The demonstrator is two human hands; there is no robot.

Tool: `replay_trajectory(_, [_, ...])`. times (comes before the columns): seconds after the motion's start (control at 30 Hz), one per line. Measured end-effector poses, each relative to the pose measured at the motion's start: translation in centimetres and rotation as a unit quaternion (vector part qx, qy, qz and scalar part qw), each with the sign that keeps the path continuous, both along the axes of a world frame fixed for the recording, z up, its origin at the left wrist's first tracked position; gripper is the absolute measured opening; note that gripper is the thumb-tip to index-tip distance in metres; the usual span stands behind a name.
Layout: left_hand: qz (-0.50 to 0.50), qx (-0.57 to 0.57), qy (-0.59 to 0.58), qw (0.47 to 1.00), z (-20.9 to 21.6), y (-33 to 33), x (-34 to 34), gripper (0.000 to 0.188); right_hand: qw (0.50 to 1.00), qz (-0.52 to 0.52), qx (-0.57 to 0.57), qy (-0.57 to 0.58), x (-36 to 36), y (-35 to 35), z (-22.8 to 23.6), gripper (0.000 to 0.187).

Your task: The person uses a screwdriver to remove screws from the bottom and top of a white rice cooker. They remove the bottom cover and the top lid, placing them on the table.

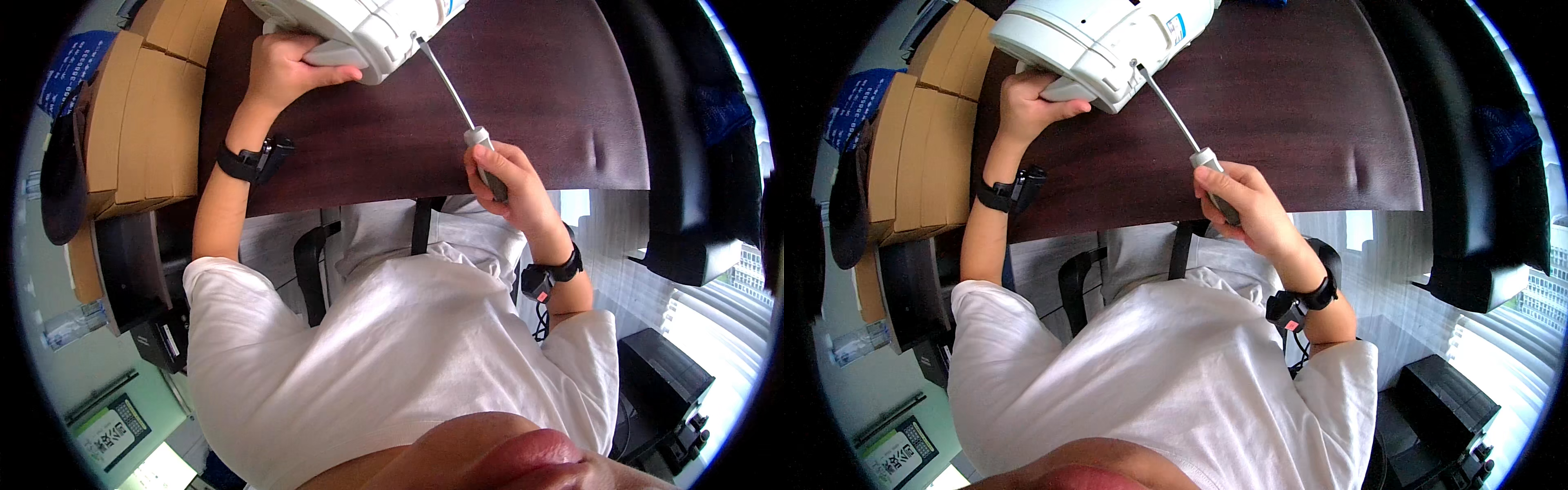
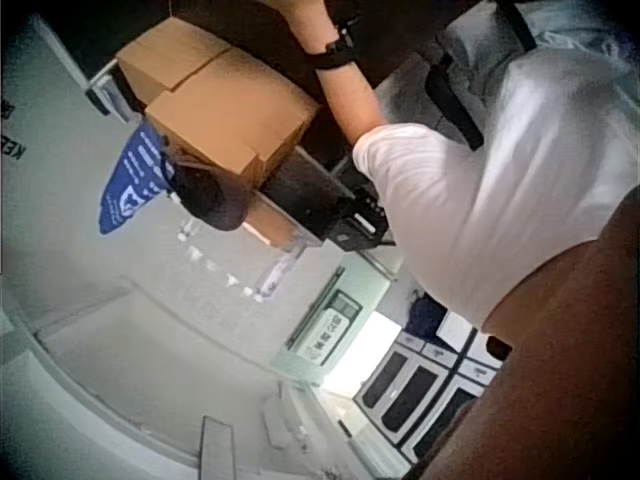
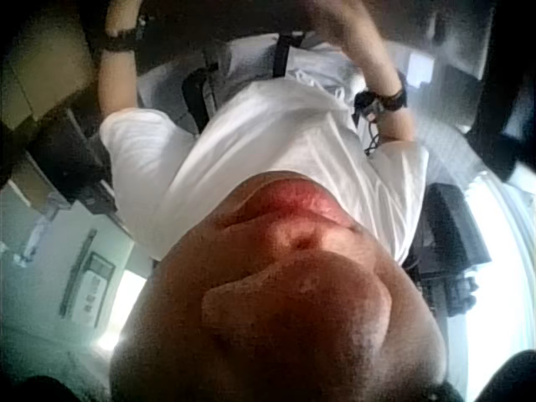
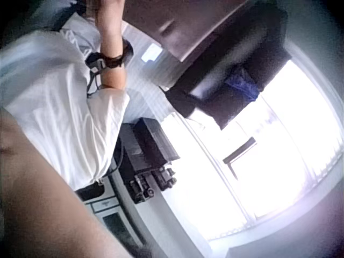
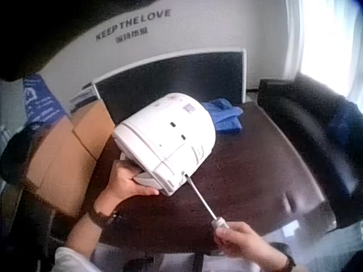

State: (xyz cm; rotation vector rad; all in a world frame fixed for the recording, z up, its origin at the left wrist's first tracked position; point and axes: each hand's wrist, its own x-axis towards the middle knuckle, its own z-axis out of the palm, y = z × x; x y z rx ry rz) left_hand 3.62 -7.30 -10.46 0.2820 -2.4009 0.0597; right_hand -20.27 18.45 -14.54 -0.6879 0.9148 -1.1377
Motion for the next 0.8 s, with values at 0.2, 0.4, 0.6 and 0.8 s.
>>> replay_trajectory(0.2, [-0.012, -0.012, 0.013, 1.000, 0.3, 0.4, -0.3, 0.054, 0.999, 0.024, 0.009, -0.031, 0.6, -0.2, 0.6, 0.036])
replay_trajectory(0.4, [-0.013, -0.027, 0.016, 0.999, 0.2, 0.4, -0.5, 0.054, 0.999, 0.021, 0.047, -0.010, 0.5, 0.6, 2.5, 0.042])
replay_trajectory(0.6, [0.016, -0.019, -0.055, 0.998, 0.3, 0.8, 0.0, 0.050, 0.997, 0.035, 0.066, 0.006, 0.9, 0.8, 3.9, 0.044])
replay_trajectory(0.8, [0.020, -0.019, -0.055, 0.998, 0.3, 1.0, -0.3, 0.048, 0.994, 0.094, 0.053, 0.017, 0.6, 0.1, 3.9, 0.043])
